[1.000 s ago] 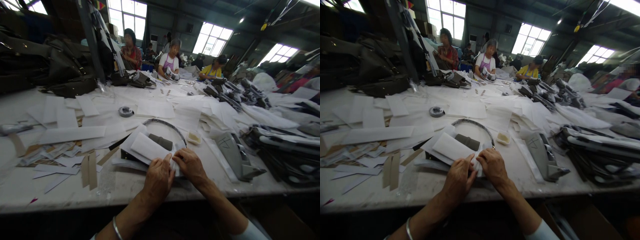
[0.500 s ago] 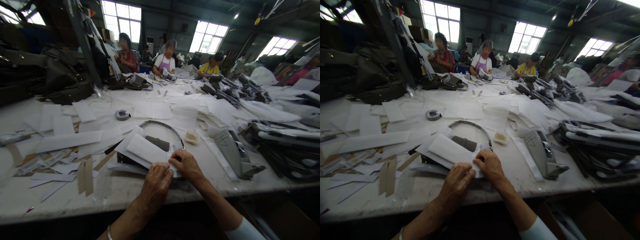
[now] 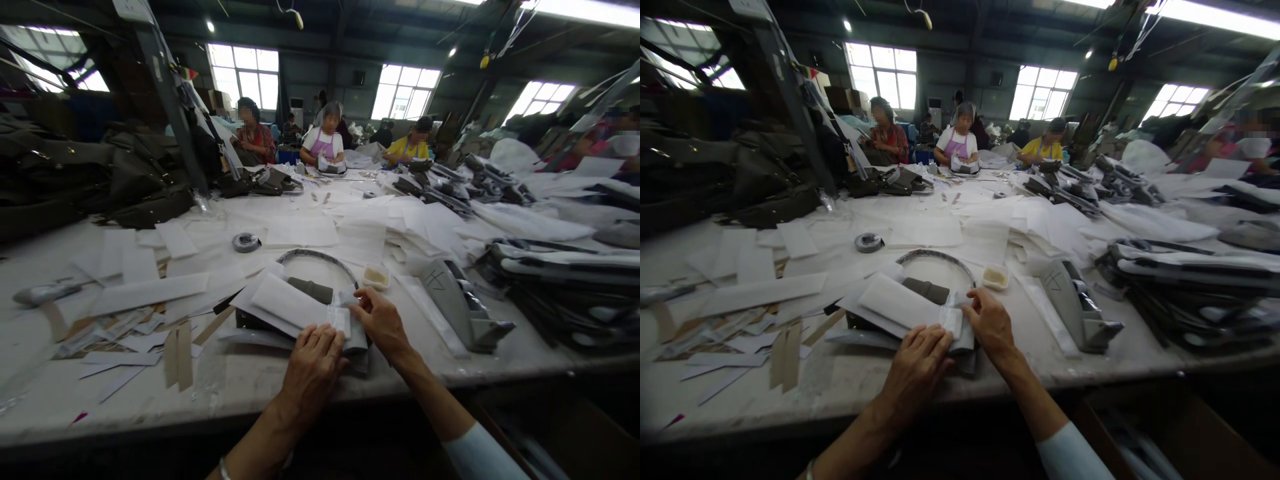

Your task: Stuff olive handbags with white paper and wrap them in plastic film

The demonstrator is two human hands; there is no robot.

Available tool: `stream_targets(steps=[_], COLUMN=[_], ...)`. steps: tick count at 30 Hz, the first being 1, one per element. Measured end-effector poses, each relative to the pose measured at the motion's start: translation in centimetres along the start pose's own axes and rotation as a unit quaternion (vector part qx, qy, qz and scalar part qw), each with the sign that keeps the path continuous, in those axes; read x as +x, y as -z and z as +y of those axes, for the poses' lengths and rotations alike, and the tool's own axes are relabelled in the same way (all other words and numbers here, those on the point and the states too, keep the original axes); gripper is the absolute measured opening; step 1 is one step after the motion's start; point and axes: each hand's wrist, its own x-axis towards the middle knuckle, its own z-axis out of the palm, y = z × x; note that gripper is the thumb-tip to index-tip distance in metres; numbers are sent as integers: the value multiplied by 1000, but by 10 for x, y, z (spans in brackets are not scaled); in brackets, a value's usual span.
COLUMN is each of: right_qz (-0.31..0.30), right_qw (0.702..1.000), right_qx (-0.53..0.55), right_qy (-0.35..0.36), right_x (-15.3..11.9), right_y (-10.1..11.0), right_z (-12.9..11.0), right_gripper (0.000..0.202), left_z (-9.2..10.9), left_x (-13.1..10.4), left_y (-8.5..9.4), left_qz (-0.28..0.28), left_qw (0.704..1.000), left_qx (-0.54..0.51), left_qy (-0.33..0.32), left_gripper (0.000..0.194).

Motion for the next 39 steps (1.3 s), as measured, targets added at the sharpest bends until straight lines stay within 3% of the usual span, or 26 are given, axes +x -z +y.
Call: stream_targets(steps=[3, 9, 12, 14, 17, 22, 26, 31, 34, 39], right_qz=[76, 241, 265, 246, 180, 56, 20, 59, 118, 222], right_qw=[996, 956, 937, 933, 940, 943, 943, 949, 952, 942], right_qx=[26, -97, -110, -91, -42, 62, 97, 126, 127, 124], right_qy=[-36, -136, -200, -246, -288, -323, -317, -282, -251, -218], right_x=[-9, -26, -27, -24, -14, 4, 15, 18, 12, -11], right_y=[47, 181, 228, 243, 245, 223, 213, 210, 207, 209], right_z=[17, 80, 110, 126, 145, 159, 158, 151, 145, 134], right_gripper=[33, 39, 37, 32, 28, 38, 38, 34, 31, 24], left_z=[1, -1, -7, -11, -15, -16, -18, -14, -11, -13], left_x=[1, -1, -1, -1, -1, -1, -1, -2, -2, -1], left_y=[-1, -3, -6, -9, -12, -14, -15, -16, -16, -15], left_qz=[-3, 43, 64, 89, 107, 101, 111, 106, 99, 106], left_qw=[1000, 998, 994, 991, 987, 984, 983, 987, 990, 986], left_qx=[7, 38, 68, 79, 90, 110, 112, 95, 85, 100], left_qy=[8, -18, -50, -67, -83, -92, -97, -80, -58, -77], left_gripper=[30, 29, 29, 28, 27, 27, 27, 27, 27, 27])
